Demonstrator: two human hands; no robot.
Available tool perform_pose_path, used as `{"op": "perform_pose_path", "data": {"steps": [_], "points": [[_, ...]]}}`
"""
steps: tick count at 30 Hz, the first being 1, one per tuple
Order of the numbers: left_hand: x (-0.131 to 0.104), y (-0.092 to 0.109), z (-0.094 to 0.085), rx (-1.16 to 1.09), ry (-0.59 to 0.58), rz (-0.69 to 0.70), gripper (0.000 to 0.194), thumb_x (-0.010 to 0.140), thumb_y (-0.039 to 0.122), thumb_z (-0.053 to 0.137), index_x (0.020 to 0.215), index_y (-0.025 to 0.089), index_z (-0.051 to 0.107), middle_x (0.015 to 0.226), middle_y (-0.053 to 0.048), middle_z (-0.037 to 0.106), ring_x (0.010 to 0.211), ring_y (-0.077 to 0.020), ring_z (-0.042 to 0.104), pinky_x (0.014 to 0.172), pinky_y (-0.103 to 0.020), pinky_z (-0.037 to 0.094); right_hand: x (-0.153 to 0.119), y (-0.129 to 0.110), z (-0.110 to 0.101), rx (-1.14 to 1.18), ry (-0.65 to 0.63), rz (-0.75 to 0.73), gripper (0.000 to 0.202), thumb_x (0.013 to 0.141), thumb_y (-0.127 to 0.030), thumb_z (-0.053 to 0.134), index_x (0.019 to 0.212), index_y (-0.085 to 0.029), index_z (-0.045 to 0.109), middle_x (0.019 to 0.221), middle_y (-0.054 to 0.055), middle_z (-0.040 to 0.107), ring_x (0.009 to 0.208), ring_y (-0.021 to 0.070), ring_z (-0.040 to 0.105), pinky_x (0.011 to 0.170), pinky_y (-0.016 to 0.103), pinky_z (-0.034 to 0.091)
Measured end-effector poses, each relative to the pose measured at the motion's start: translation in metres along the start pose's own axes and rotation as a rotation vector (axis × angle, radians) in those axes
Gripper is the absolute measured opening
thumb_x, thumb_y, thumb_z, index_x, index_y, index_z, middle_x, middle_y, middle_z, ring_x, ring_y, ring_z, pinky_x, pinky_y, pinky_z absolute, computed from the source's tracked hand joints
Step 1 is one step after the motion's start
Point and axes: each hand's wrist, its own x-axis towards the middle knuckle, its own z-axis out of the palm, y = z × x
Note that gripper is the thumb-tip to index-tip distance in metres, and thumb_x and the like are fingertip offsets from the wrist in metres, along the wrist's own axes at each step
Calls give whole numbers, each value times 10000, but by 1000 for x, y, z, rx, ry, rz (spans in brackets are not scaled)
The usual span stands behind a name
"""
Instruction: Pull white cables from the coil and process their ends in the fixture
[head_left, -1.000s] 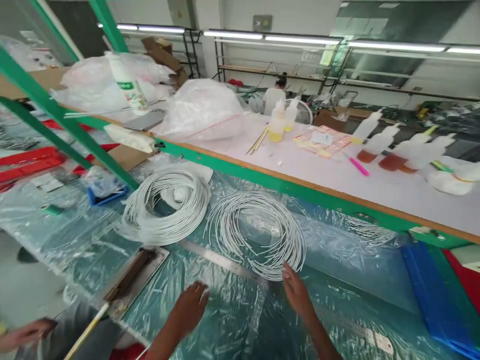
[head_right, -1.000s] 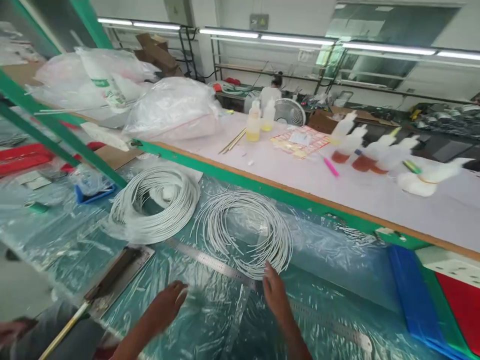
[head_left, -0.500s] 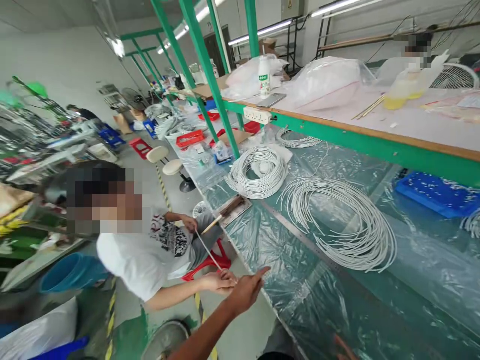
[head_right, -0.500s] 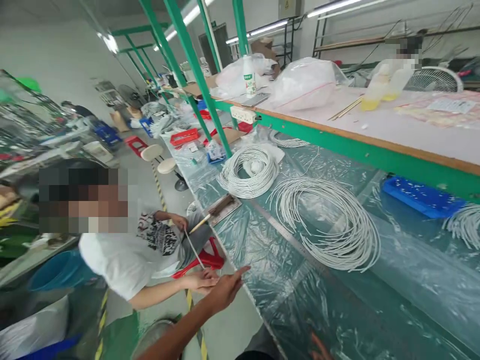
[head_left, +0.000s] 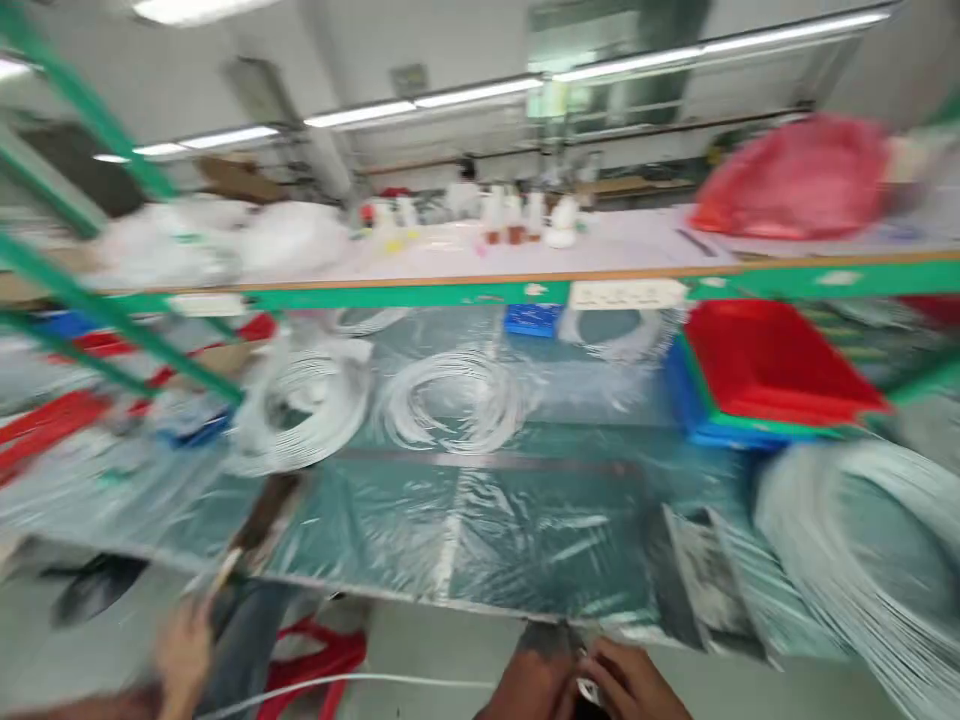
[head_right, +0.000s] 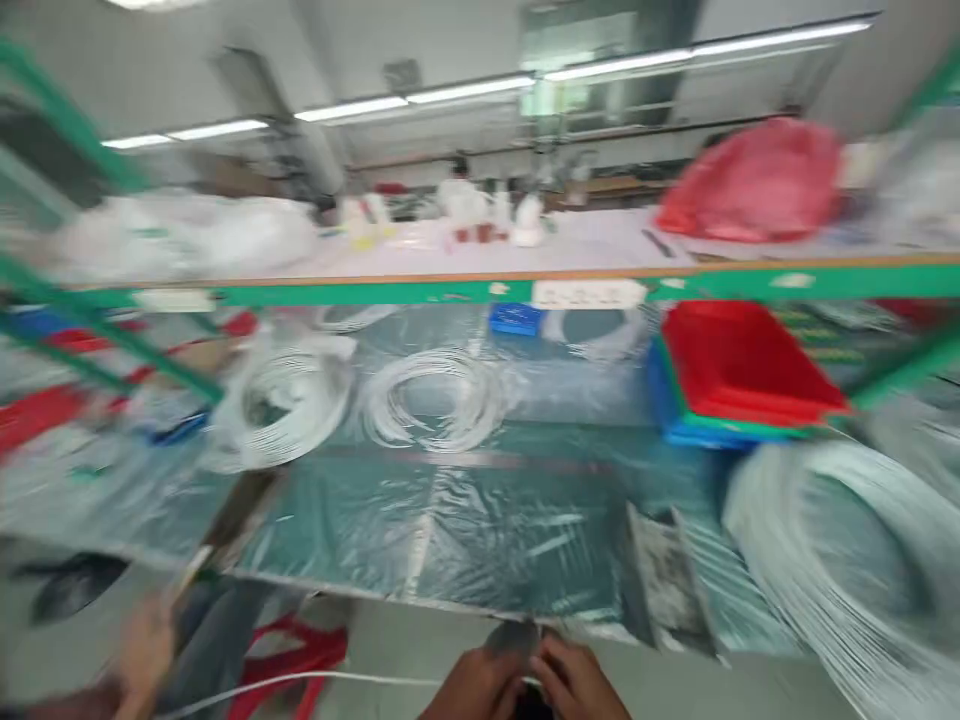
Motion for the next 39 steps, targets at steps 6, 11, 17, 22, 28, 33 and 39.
{"op": "perform_pose_path", "data": {"steps": [6, 11, 17, 22, 28, 33, 39], "points": [[64, 13, -21, 104, -187, 45, 348, 957, 379, 393, 1152, 228, 639, 984, -121, 736, 909, -285, 694, 802, -362, 501, 14, -23, -32, -134, 318, -20, 256, 963, -328, 392, 850, -214, 592, 805, 44, 658, 813, 248, 626, 788, 355, 503], [130, 9, -27, 1, -204, 161, 418, 1011, 375, 280, 949, 197, 652, 820, -77, 715, 753, -223, 673, 696, -295, 429, 11, -12, -87, -134, 490, -20, 200, 948, -315, 475, 1021, -221, 637, 973, 55, 672, 911, 233, 631, 879, 362, 497], [218, 8, 1, -29, -171, 218, 370, 1005, 327, 319, 868, 178, 628, 734, -41, 633, 678, -182, 587, 654, -276, 376, -15, 10, -151, -148, 843, 99, 325, 982, -446, 442, 1017, -188, 637, 939, 87, 691, 823, 227, 663, 757, 340, 552], [253, 13, 25, -25, -212, 206, 296, 1011, 251, 350, 887, 188, 611, 672, -10, 606, 561, -144, 533, 576, -257, 308, -11, 12, -167, -192, 978, 142, 329, 984, -461, 452, 990, -187, 636, 887, 76, 688, 736, 201, 660, 671, 300, 553], [256, 20, 37, -11, -233, 183, 280, 1027, 315, 405, 953, 190, 645, 751, -47, 679, 718, -194, 647, 636, -271, 335, 16, 21, -194, -330, 1096, 170, 285, 985, -395, 433, 1025, -188, 624, 963, 88, 676, 836, 219, 646, 755, 336, 532], [257, 29, 39, -15, -248, 182, 285, 1033, 290, 392, 981, 189, 653, 795, -51, 703, 729, -193, 653, 650, -276, 337, 52, 49, -204, -481, 1044, 105, 273, 969, -317, 389, 990, -182, 626, 941, 91, 630, 840, 224, 604, 749, 348, 516], [256, 32, 40, -46, -267, 179, 236, 998, 139, 382, 944, 155, 612, 825, -55, 693, 777, -180, 649, 696, -266, 369, 73, 68, -194, -678, 1098, 91, 255, 926, -206, 365, 951, -180, 618, 915, 101, 570, 890, 264, 529, 789, 397, 467]]}}
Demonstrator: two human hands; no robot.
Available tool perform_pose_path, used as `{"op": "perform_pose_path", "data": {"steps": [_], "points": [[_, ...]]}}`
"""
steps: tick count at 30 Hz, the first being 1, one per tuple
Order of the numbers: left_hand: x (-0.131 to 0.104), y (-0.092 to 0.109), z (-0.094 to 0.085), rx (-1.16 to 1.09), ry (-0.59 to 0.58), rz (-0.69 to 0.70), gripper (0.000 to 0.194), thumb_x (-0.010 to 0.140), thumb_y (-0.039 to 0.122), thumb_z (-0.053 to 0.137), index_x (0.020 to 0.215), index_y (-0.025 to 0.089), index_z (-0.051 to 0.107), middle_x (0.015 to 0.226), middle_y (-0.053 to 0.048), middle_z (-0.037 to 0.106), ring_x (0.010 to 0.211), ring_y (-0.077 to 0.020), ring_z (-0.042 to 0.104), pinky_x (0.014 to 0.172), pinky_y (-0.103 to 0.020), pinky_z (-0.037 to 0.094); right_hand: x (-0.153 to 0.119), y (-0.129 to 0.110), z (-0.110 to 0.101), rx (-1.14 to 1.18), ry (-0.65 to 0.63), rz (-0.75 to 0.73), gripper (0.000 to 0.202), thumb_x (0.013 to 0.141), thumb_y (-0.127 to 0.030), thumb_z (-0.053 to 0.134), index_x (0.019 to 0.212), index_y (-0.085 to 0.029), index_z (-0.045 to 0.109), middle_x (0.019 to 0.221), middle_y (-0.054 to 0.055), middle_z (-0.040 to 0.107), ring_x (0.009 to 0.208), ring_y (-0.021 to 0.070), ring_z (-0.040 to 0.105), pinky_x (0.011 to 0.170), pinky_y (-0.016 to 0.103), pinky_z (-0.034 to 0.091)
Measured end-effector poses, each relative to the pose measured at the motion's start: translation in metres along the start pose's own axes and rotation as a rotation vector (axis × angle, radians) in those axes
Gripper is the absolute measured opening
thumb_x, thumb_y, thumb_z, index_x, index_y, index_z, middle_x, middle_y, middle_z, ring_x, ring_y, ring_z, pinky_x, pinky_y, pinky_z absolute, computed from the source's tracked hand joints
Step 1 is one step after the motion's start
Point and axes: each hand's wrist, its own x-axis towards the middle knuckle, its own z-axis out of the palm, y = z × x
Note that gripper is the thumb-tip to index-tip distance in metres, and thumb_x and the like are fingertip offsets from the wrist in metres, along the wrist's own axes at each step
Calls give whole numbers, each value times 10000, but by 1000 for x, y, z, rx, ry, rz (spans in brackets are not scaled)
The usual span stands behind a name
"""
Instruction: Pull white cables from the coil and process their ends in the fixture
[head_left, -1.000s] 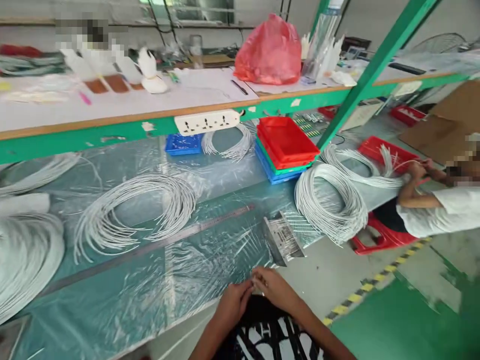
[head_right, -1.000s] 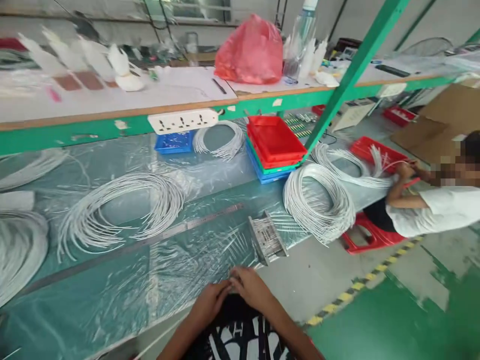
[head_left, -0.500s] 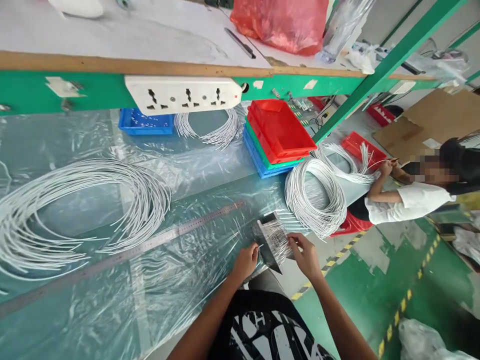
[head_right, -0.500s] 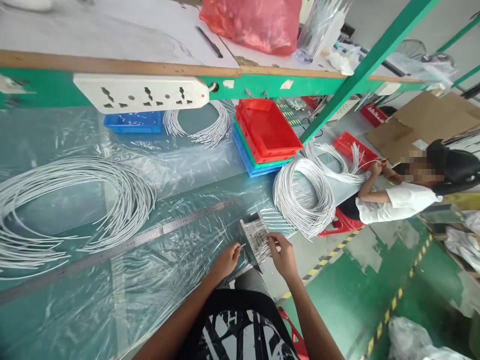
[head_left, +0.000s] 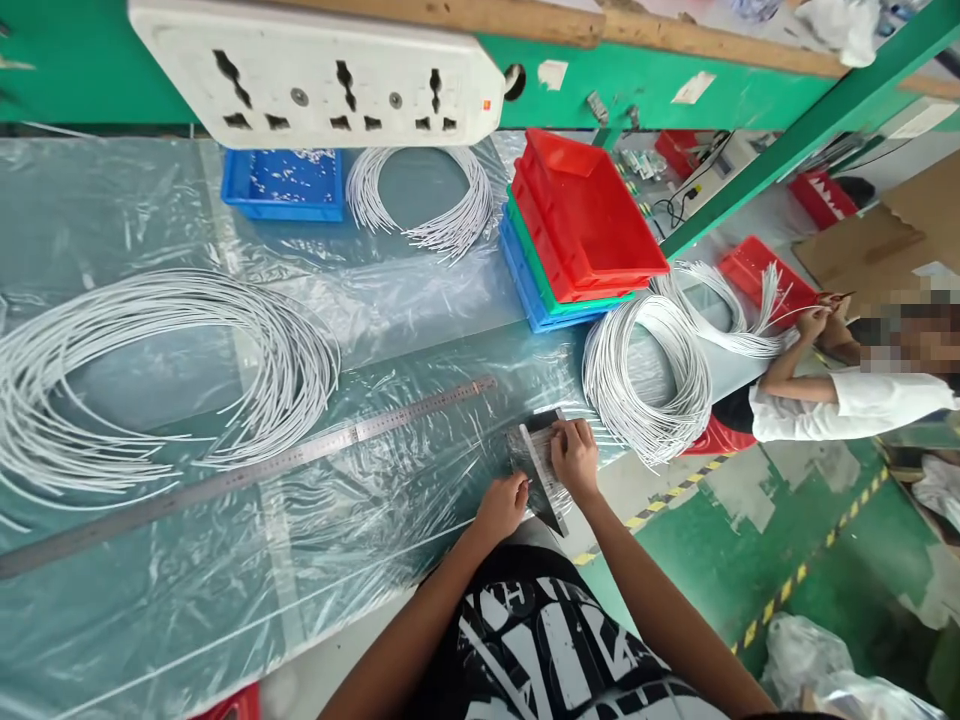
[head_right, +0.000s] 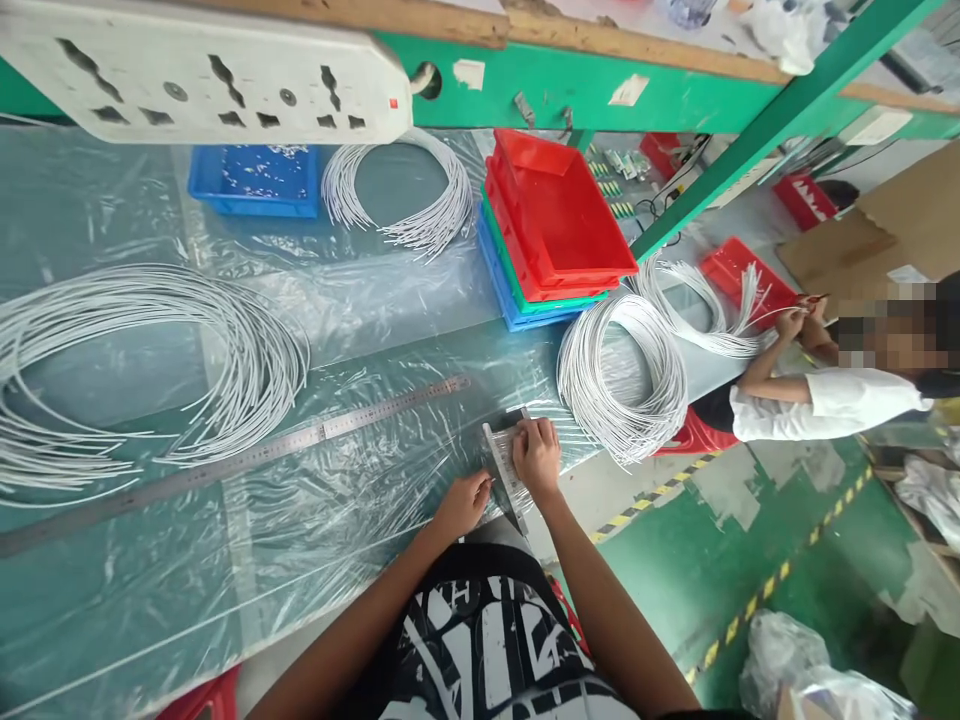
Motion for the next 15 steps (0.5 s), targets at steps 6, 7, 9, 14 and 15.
{"op": "perform_pose_path", "data": {"steps": [6, 7, 9, 14, 15], "points": [[1, 5, 6, -27, -1, 1, 261, 1013, 212, 406, 858, 168, 612, 825, -65, 691, 802, -195, 653, 711, -277, 389, -1, 2, -3, -44, 21, -56, 234, 928, -155, 372, 955, -183, 603, 912, 90, 555, 869, 250, 522, 748, 365, 459], [1, 7, 7, -31, -1, 4, 266, 1011, 216, 410, 844, 169, 612, 820, -64, 691, 798, -195, 652, 709, -277, 391, -1, 3, -3, -46, 24, -63, 230, 926, -150, 375, 955, -182, 601, 913, 89, 554, 868, 249, 522, 747, 364, 458], [2, 11, 8, -38, 1, 2, 278, 1007, 205, 399, 835, 168, 614, 815, -62, 690, 788, -191, 650, 705, -273, 394, -2, 4, -2, -44, 30, -78, 224, 929, -148, 378, 954, -182, 598, 905, 85, 551, 861, 246, 524, 723, 353, 454], [1, 19, 4, -38, -3, -26, 271, 993, 152, 382, 838, 160, 605, 782, -50, 681, 737, -176, 645, 676, -261, 398, -2, 7, -1, -30, 47, -102, 214, 938, -152, 385, 948, -184, 596, 891, 78, 543, 842, 238, 527, 655, 329, 439], [1, 20, 4, -29, -2, -34, 274, 991, 144, 381, 828, 158, 601, 757, -48, 672, 717, -175, 639, 670, -262, 397, -2, 7, -1, -28, 51, -104, 214, 936, -147, 385, 946, -184, 595, 892, 78, 542, 846, 239, 528, 657, 330, 439]]}}
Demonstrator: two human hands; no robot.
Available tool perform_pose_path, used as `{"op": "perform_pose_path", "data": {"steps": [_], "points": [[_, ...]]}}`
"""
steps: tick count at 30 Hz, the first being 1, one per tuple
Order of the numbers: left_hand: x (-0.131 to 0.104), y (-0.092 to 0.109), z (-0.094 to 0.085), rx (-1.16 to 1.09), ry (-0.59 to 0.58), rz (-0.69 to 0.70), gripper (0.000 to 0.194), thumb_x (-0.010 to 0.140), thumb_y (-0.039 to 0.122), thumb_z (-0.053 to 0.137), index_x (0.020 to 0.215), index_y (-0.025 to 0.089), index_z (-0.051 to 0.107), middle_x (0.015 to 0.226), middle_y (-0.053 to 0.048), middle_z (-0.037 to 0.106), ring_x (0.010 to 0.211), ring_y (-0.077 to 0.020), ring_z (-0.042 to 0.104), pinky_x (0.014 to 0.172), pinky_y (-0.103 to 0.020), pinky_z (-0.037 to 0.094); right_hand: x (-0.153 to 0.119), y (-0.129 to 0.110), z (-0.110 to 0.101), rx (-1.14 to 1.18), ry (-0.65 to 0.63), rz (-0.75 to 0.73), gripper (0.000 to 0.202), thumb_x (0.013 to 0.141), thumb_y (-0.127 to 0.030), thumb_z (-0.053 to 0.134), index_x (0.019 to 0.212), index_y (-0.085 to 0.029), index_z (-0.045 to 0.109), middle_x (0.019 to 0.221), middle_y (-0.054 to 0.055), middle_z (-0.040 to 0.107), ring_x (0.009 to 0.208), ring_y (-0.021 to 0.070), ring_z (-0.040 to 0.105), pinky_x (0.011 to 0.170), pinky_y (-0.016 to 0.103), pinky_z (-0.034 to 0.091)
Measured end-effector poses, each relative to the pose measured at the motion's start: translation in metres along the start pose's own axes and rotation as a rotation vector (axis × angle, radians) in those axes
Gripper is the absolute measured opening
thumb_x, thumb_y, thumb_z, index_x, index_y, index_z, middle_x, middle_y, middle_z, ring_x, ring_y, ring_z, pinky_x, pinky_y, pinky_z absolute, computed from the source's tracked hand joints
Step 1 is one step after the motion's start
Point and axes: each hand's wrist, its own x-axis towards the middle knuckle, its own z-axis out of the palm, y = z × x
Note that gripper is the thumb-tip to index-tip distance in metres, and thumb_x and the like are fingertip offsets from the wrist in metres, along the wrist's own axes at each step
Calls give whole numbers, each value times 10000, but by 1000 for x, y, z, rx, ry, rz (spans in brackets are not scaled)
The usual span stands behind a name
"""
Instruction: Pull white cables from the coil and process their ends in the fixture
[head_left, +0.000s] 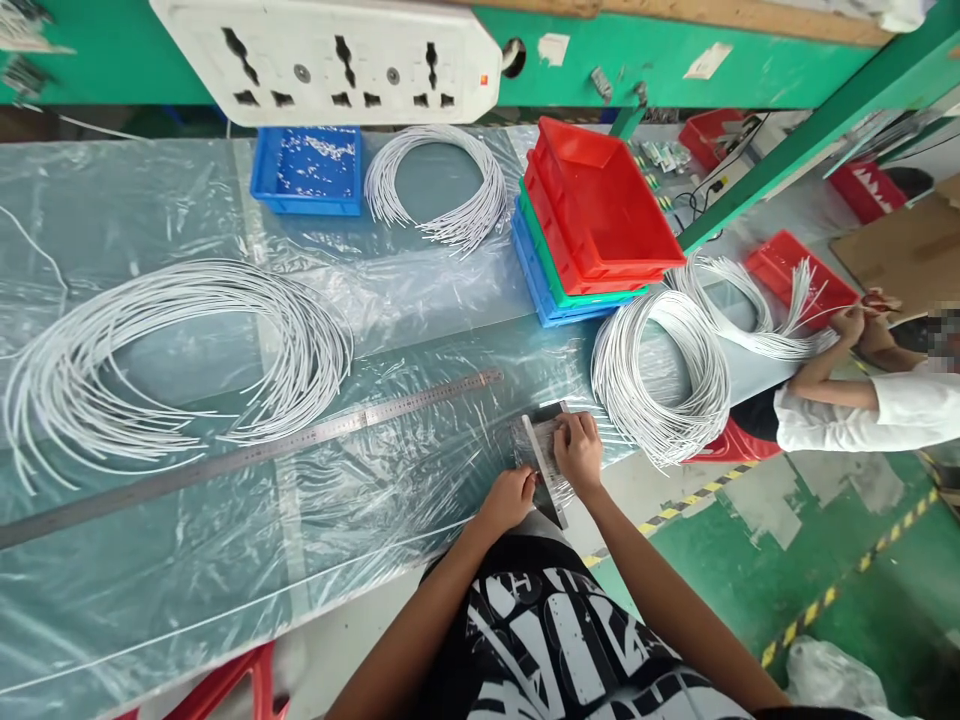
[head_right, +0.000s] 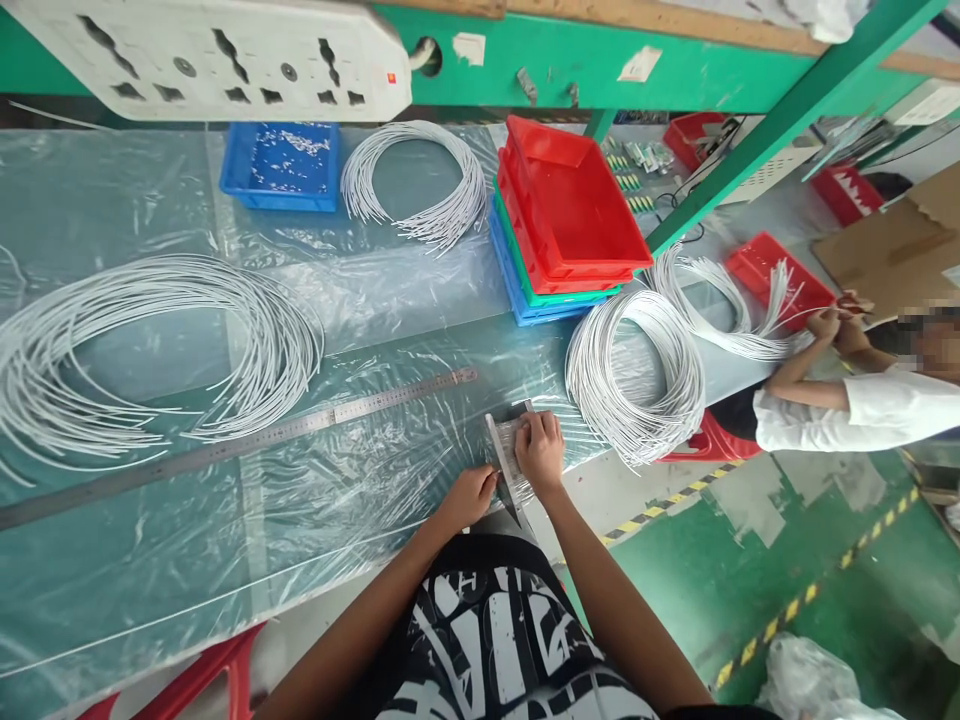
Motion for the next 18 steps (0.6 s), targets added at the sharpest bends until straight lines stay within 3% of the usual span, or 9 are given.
{"op": "perform_pose_path", "data": {"steps": [8, 18], "points": [[4, -3, 1, 118, 39, -8, 261, 955, 100, 427, 777, 143, 613, 867, -97, 697, 861, -210, 656, 789, -296, 442, -1, 3, 0, 20, 1, -12, 210, 914, -131, 396, 947, -187, 596, 897, 76, 541, 855, 244, 525, 689, 343, 449], [5, -2, 3, 221, 40, 20, 246, 945, 81, 418, 873, 128, 648, 913, -119, 707, 905, -225, 667, 851, -322, 486, -3, 4, 1, 22, 2, -19, 208, 897, -136, 401, 945, -186, 596, 922, 82, 560, 879, 250, 533, 713, 351, 454]]}}
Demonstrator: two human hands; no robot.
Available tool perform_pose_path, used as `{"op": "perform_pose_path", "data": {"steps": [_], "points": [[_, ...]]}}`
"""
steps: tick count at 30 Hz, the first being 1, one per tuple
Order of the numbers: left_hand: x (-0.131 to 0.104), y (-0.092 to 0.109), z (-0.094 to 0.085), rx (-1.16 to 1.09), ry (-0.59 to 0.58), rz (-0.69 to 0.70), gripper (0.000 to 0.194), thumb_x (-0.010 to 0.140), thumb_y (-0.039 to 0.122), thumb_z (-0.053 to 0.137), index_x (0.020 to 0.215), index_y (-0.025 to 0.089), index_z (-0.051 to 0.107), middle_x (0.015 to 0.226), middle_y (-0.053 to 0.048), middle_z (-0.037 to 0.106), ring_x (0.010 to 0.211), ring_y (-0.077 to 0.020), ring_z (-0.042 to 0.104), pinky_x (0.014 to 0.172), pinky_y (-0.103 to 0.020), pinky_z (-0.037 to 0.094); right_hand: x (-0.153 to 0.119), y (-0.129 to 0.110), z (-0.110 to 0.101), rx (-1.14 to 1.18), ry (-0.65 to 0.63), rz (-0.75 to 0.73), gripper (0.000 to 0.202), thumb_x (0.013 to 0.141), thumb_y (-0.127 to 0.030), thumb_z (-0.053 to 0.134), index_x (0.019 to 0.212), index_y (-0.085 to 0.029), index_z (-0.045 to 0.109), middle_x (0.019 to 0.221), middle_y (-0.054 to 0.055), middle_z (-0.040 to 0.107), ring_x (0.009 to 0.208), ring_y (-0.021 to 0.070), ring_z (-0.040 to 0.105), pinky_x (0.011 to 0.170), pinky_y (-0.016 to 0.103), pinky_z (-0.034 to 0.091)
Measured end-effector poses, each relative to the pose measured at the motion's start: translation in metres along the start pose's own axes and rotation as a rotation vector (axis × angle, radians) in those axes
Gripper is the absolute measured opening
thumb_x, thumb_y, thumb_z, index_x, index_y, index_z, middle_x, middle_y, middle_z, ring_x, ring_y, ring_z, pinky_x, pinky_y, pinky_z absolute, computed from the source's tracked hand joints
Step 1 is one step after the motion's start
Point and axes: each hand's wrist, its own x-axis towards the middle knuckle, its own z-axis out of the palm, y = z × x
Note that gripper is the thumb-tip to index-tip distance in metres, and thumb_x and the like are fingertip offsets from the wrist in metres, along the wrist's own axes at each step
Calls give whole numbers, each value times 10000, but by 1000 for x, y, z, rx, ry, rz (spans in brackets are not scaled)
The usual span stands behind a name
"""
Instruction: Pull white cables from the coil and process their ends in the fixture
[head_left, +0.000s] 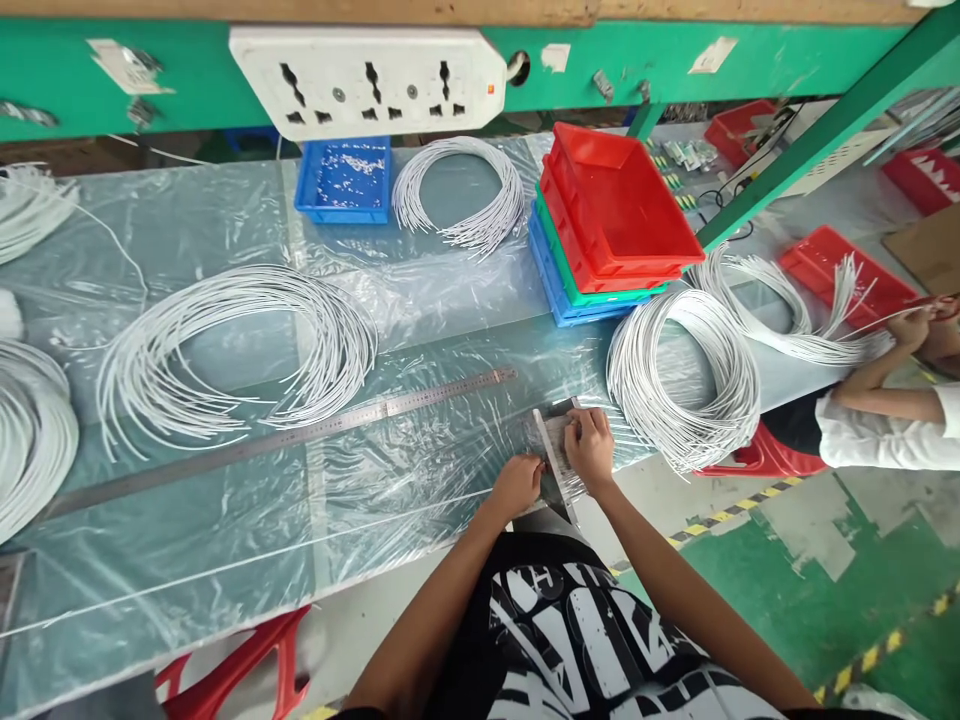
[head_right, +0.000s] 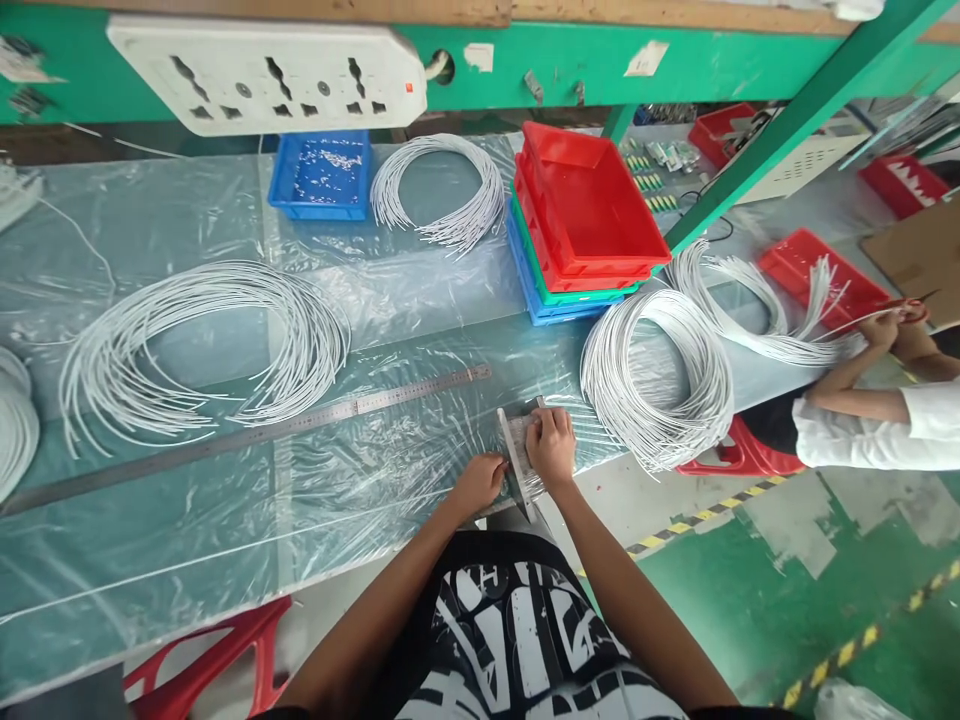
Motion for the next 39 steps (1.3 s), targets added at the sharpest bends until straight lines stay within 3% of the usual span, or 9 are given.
{"op": "perform_pose_path", "data": {"steps": [10, 20, 29, 35, 39], "points": [[0, 8, 3, 90, -40, -41, 268, 948, 118, 391, 945, 89, 658, 981, -171, 704, 942, -263, 669, 873, -370, 522, -2, -1, 0, -64, 0, -19, 209, 901, -150, 398, 937, -179, 602, 902, 89, 556, 856, 257, 535, 649, 340, 431], [-7, 20, 0, 165, -89, -45, 262, 882, 141, 476, 1003, 71, 698, 1027, -183, 726, 966, -297, 695, 885, -387, 554, -6, -3, -5, -57, 51, -96, 216, 864, -162, 425, 895, -159, 638, 845, 93, 563, 818, 276, 539, 710, 369, 434], [-7, 15, 8, 189, -147, -10, 329, 837, 270, 577, 1015, 42, 733, 880, -198, 737, 843, -358, 720, 657, -391, 589, -13, 1, -9, -86, 57, -180, 196, 893, -246, 419, 886, -196, 608, 803, 98, 549, 759, 314, 548, 635, 401, 425], [0, 10, 14, 214, -195, 13, 342, 792, 289, 627, 994, 41, 748, 829, -208, 734, 734, -318, 713, 533, -336, 541, -15, 3, -6, -84, 7, -195, 218, 886, -318, 377, 886, -223, 573, 783, 97, 535, 734, 337, 555, 674, 450, 448], [-8, 13, 4, 229, -214, -23, 264, 776, 271, 635, 924, 80, 743, 819, -192, 737, 685, -300, 706, 483, -320, 502, -13, 18, -5, 20, -5, -201, 232, 870, -371, 386, 897, -231, 569, 793, 111, 576, 738, 359, 587, 717, 502, 477]]}}
